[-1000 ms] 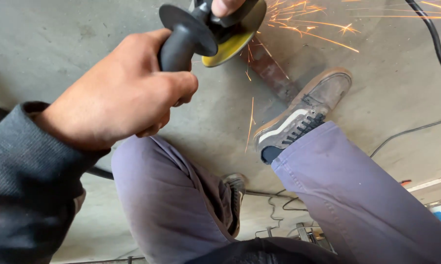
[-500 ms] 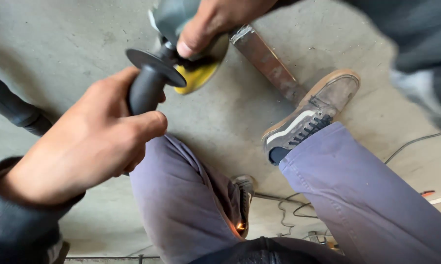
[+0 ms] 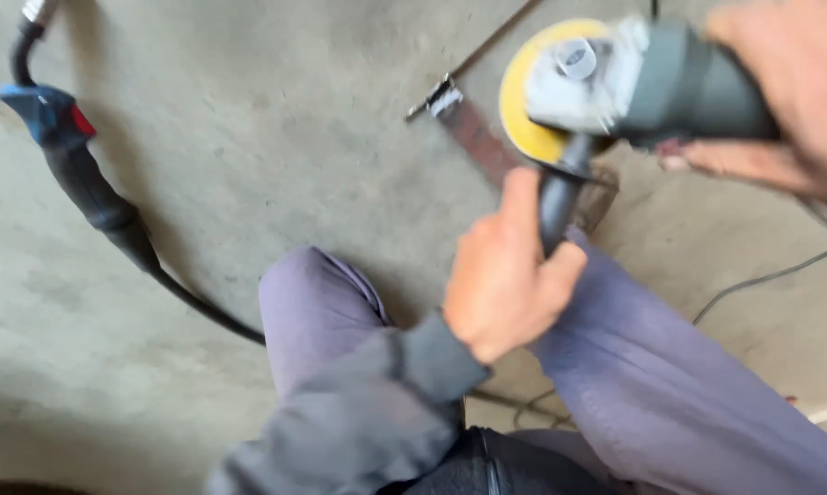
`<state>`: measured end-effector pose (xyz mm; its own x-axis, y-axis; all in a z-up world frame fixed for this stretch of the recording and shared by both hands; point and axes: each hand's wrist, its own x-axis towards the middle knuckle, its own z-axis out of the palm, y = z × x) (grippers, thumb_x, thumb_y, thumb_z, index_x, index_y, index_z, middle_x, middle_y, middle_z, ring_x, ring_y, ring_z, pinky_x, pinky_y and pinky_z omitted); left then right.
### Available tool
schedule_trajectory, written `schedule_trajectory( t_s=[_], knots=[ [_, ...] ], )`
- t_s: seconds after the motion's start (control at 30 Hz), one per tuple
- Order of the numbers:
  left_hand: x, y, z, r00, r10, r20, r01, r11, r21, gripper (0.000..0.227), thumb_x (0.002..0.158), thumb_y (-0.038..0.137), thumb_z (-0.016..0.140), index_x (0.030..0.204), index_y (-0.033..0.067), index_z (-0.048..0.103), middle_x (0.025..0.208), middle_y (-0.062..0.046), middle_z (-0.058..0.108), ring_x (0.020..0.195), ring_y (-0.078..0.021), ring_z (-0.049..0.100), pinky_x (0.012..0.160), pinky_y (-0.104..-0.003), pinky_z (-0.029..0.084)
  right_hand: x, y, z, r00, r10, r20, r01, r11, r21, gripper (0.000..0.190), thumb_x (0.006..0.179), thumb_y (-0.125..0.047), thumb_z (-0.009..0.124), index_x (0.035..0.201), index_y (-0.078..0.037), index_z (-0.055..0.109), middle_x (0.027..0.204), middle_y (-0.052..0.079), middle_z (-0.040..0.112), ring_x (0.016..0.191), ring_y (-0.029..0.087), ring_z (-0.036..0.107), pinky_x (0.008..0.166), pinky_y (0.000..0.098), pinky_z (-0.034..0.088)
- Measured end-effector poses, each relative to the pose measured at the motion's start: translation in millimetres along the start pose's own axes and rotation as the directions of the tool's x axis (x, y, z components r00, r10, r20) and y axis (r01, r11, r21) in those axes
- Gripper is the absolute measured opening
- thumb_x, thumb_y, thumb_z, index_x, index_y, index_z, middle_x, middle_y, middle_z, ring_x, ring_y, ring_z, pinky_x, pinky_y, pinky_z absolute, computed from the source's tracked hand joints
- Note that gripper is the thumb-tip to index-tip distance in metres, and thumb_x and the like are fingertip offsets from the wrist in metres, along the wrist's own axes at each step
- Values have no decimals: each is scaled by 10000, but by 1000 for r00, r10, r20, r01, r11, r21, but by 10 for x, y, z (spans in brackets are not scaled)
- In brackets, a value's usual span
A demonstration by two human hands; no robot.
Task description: The person aligns a metal rod to a flat metal piece on the floor, then uses a welding torch to join them. After welding, the person uses an angle grinder to smooth the weld area.
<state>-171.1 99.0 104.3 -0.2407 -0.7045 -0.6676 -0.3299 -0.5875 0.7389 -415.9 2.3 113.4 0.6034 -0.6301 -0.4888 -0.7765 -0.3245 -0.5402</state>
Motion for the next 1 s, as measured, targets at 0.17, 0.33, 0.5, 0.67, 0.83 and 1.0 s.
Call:
schedule_trajectory(
  t_s=[0.17, 0.33, 0.5, 0.67, 0.83, 1.0],
  knots=[
    [105, -524, 766, 943, 326, -71, -328, 944, -22, 669, 787, 77, 637, 1418, 56, 417, 1437, -186, 582, 1173, -414, 655, 925, -430, 544, -759, 213, 399, 953, 234, -194, -269, 947, -175, 708, 673, -86, 872, 1335, 79, 684, 1118, 193, 676, 889, 309, 645, 805, 382, 525],
    [-44, 113, 474, 943, 332, 11, -329, 938, -112, 592, 891, 302, 573, 1400, 20, 466, 1258, -212, 671, 990, -355, 709, 849, -401, 568, -975, 716, 1192, 812, 468, -348, -358, 871, 336, 735, 616, 2, 833, 1303, 92, 588, 1164, 218, 673, 978, 320, 637, 909, 405, 509],
    [-144, 271, 711, 848, 495, 190, -426, 850, -311, 833, 885, 402, 650, 1585, 77, 335, 1225, -88, 664, 904, -186, 674, 790, -279, 564, -1100, 992, 1473, 834, 542, -104, -76, 299, 951, 504, 840, 2, 579, 1341, -30, 536, 1143, 82, 637, 982, 183, 655, 846, 269, 533],
    [206, 70, 1268, 976, 139, 166, -119, 985, -123, 980, 754, 507, 626, 1483, -99, 378, 1363, -302, 547, 1231, -395, 569, 1049, -451, 443, -963, 1017, 1306, 979, 184, -88, 177, -549, 817, 624, 796, -216, 834, 1281, -23, 492, 861, 110, 581, 734, 204, 602, 676, 326, 477],
    [262, 93, 1295, 969, 65, 238, -9, 973, -232, 952, 711, 520, 645, 1456, -29, 421, 1242, -227, 653, 1090, -334, 681, 923, -395, 544, -1164, 889, 1237, 977, 195, -88, 165, -424, 891, 604, 787, -124, 786, 1314, 1, 520, 909, 138, 612, 775, 230, 605, 754, 374, 516],
    [334, -936, 398, 853, 231, -468, -223, 972, 73, 224, 846, 125, 703, 1053, 42, 700, 870, -56, 746, 672, -169, 665, 608, -285, 536, -1239, 891, 1225, 966, 256, -33, 67, -126, 990, 766, 710, 7, 730, 1439, -14, 496, 953, 161, 687, 819, 246, 619, 738, 395, 530]
  ],
)
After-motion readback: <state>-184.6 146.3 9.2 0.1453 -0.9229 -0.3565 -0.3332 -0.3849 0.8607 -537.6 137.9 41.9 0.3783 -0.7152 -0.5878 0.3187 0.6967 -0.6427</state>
